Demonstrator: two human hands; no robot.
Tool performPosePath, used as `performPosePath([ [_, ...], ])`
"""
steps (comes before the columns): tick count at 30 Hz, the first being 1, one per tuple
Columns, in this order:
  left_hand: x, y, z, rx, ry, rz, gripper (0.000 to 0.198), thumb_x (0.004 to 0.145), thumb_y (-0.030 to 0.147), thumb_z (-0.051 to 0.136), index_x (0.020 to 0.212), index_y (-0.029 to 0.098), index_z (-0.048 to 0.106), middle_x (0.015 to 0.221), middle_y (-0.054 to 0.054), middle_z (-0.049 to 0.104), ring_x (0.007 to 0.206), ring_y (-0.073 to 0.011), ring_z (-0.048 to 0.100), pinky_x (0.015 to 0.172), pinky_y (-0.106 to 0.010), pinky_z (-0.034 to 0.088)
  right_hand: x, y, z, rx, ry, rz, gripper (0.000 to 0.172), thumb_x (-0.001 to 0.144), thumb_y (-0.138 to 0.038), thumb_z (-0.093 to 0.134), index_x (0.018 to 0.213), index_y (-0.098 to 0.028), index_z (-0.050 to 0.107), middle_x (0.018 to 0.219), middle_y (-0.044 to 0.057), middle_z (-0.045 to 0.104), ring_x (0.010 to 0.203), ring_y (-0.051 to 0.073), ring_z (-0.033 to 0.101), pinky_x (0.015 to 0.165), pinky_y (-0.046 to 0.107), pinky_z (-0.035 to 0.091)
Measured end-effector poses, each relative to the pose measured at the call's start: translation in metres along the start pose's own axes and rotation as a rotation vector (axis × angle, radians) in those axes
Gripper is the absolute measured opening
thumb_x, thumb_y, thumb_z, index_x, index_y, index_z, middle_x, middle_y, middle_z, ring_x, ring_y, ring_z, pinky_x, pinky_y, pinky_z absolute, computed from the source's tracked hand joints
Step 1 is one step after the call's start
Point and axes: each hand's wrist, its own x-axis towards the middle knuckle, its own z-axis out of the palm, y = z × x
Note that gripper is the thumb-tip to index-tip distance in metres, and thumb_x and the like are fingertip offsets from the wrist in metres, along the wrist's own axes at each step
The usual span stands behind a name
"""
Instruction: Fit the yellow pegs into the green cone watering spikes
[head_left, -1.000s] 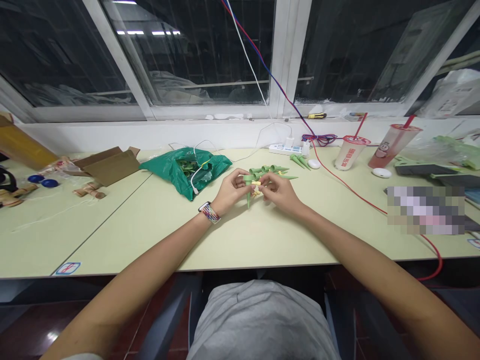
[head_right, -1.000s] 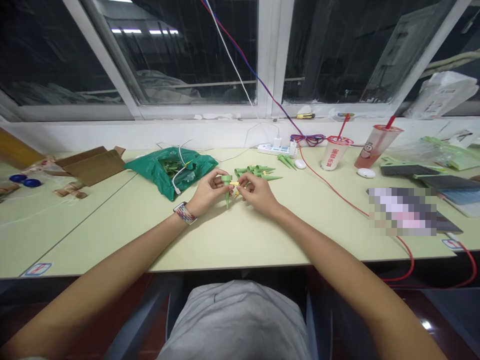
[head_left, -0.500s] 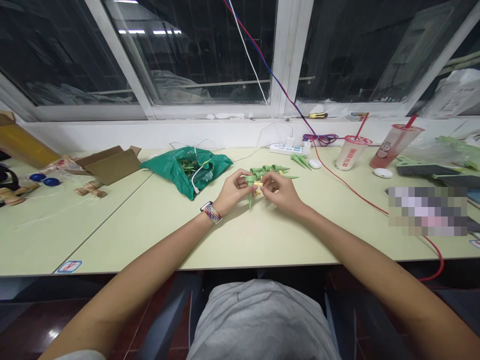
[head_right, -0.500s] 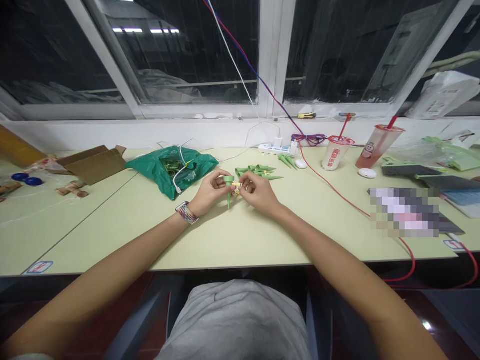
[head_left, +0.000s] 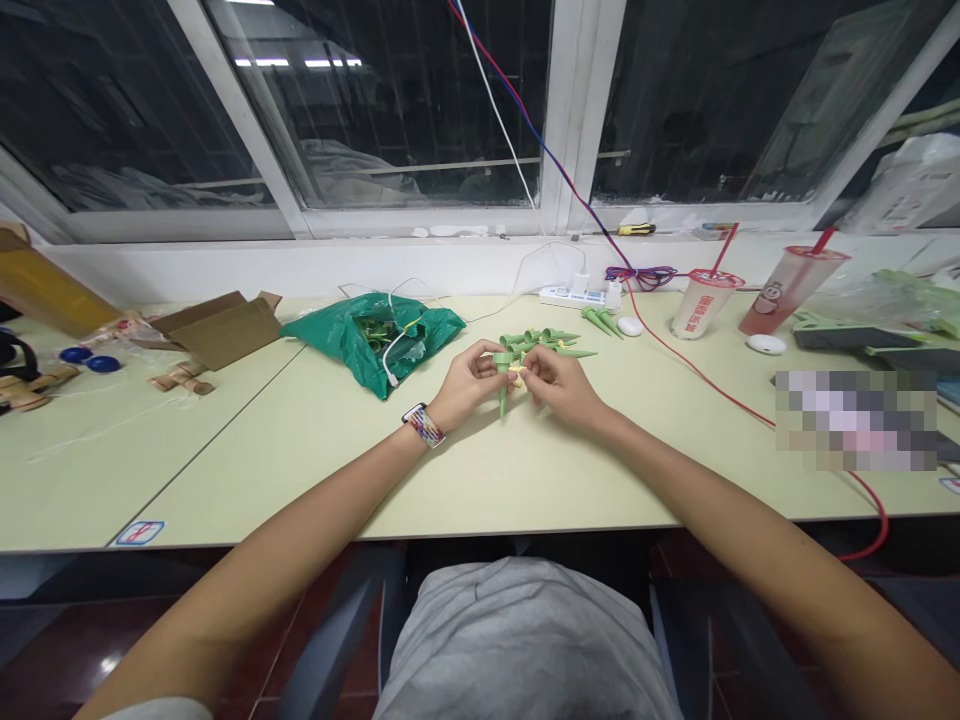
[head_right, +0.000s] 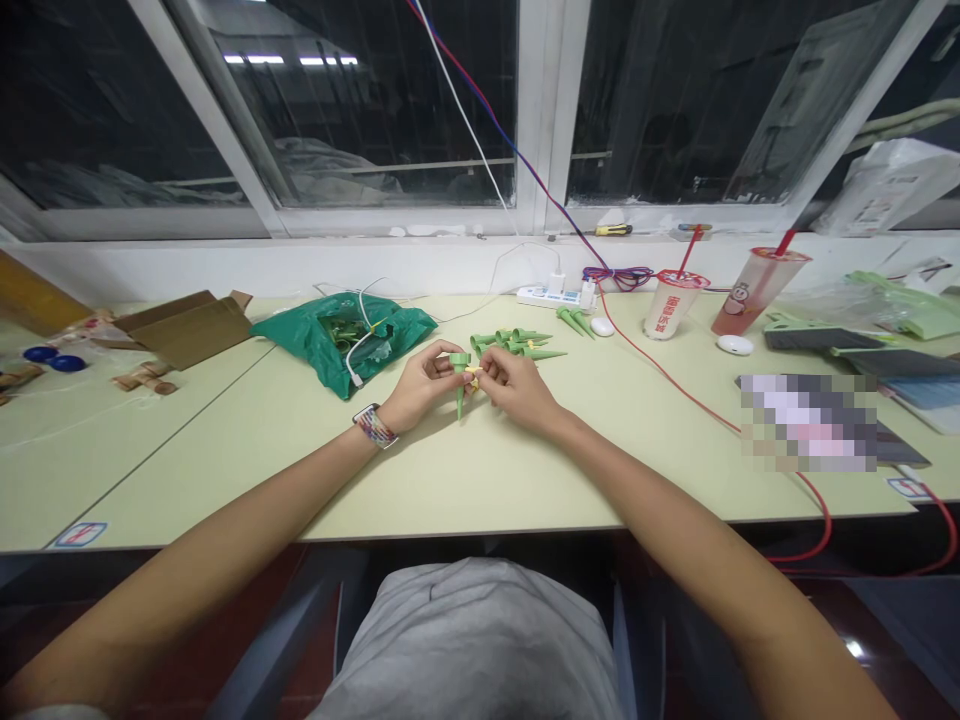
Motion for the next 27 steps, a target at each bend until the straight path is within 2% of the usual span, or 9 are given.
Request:
performPosePath([
  [4,-0.0011,-0.0009,0.0025,-0.007,-0.016,-0.004,0.051,0.072,0.037,0.093,0.107,0.019,0.059,0.086,-0.002,0.073,0.075,-0.0159,0.073,0.074,-0.030,0.060,-0.0008,-0.0010,-0.0010,-0.086,-0.016,0.029,0.039,0.104,-0.046,0.051,0.072,-0.024,0.047,0.049,-0.005,0.047,0.046,0.014,0.048,0.052,0.030,0.040],
  [10,0.0002,-0.0019,0.0011,-0.002,-0.017,0.003,0.052,0.072,0.040,0.092,0.106,0.019,0.059,0.082,0.000,0.070,0.072,-0.0157,0.072,0.072,-0.030,0.059,-0.0029,-0.0032,-0.0014,-0.109,-0.068,0.038,0.023,0.102,-0.039,0.053,0.085,-0.023,0.051,0.064,-0.004,0.059,0.052,0.015,0.052,0.056,0.029,0.037],
  [12,0.0007,-0.0016,0.0002,0.050,-0.015,0.037,0.050,0.072,0.038,0.092,0.105,0.019,0.060,0.080,0.001,0.067,0.069,-0.0142,0.069,0.068,-0.027,0.056,-0.0033,-0.0038,-0.0008,-0.110,-0.073,0.049,0.027,0.102,-0.038,0.052,0.080,-0.023,0.049,0.058,-0.005,0.055,0.052,0.015,0.051,0.057,0.029,0.037],
  [16,0.0007,0.0002,-0.0003,0.168,0.030,0.125,0.043,0.072,0.033,0.092,0.102,0.019,0.064,0.074,0.003,0.061,0.064,-0.0107,0.060,0.060,-0.022,0.048,-0.0027,-0.0021,0.0008,0.039,-0.118,0.148,0.038,0.105,-0.044,0.045,0.073,-0.023,0.045,0.049,-0.007,0.045,0.046,0.014,0.046,0.058,0.030,0.038],
  [18,0.0004,0.0008,0.0000,0.096,0.016,0.087,0.046,0.071,0.032,0.093,0.102,0.019,0.062,0.079,0.002,0.065,0.068,-0.0124,0.064,0.065,-0.025,0.052,-0.0024,-0.0013,0.0010,0.038,-0.124,0.128,0.040,0.107,-0.046,0.042,0.075,-0.023,0.046,0.051,-0.007,0.044,0.047,0.014,0.046,0.059,0.030,0.038],
  [20,0.0001,0.0010,0.0005,-0.016,-0.010,0.011,0.049,0.071,0.033,0.093,0.103,0.020,0.059,0.086,-0.001,0.070,0.073,-0.0145,0.068,0.069,-0.027,0.055,-0.0027,-0.0013,0.0005,-0.078,-0.095,0.032,0.037,0.107,-0.046,0.043,0.079,-0.023,0.048,0.058,-0.005,0.049,0.054,0.015,0.048,0.061,0.030,0.036],
  [23,-0.0005,0.0015,0.0011,-0.088,-0.012,-0.069,0.049,0.072,0.034,0.092,0.105,0.020,0.057,0.086,-0.001,0.071,0.072,-0.0138,0.068,0.064,-0.024,0.051,-0.0039,-0.0020,-0.0005,-0.212,-0.062,-0.069,0.029,0.106,-0.043,0.049,0.086,-0.023,0.052,0.070,-0.002,0.056,0.062,0.016,0.049,0.062,0.029,0.034],
  [27,-0.0012,0.0031,0.0017,-0.039,-0.012,-0.039,0.048,0.073,0.033,0.091,0.104,0.020,0.058,0.086,0.000,0.069,0.074,-0.0138,0.067,0.070,-0.026,0.054,-0.0028,-0.0005,0.0017,0.002,-0.107,0.033,0.035,0.107,-0.045,0.047,0.079,-0.024,0.049,0.057,-0.005,0.051,0.052,0.014,0.049,0.060,0.030,0.039],
])
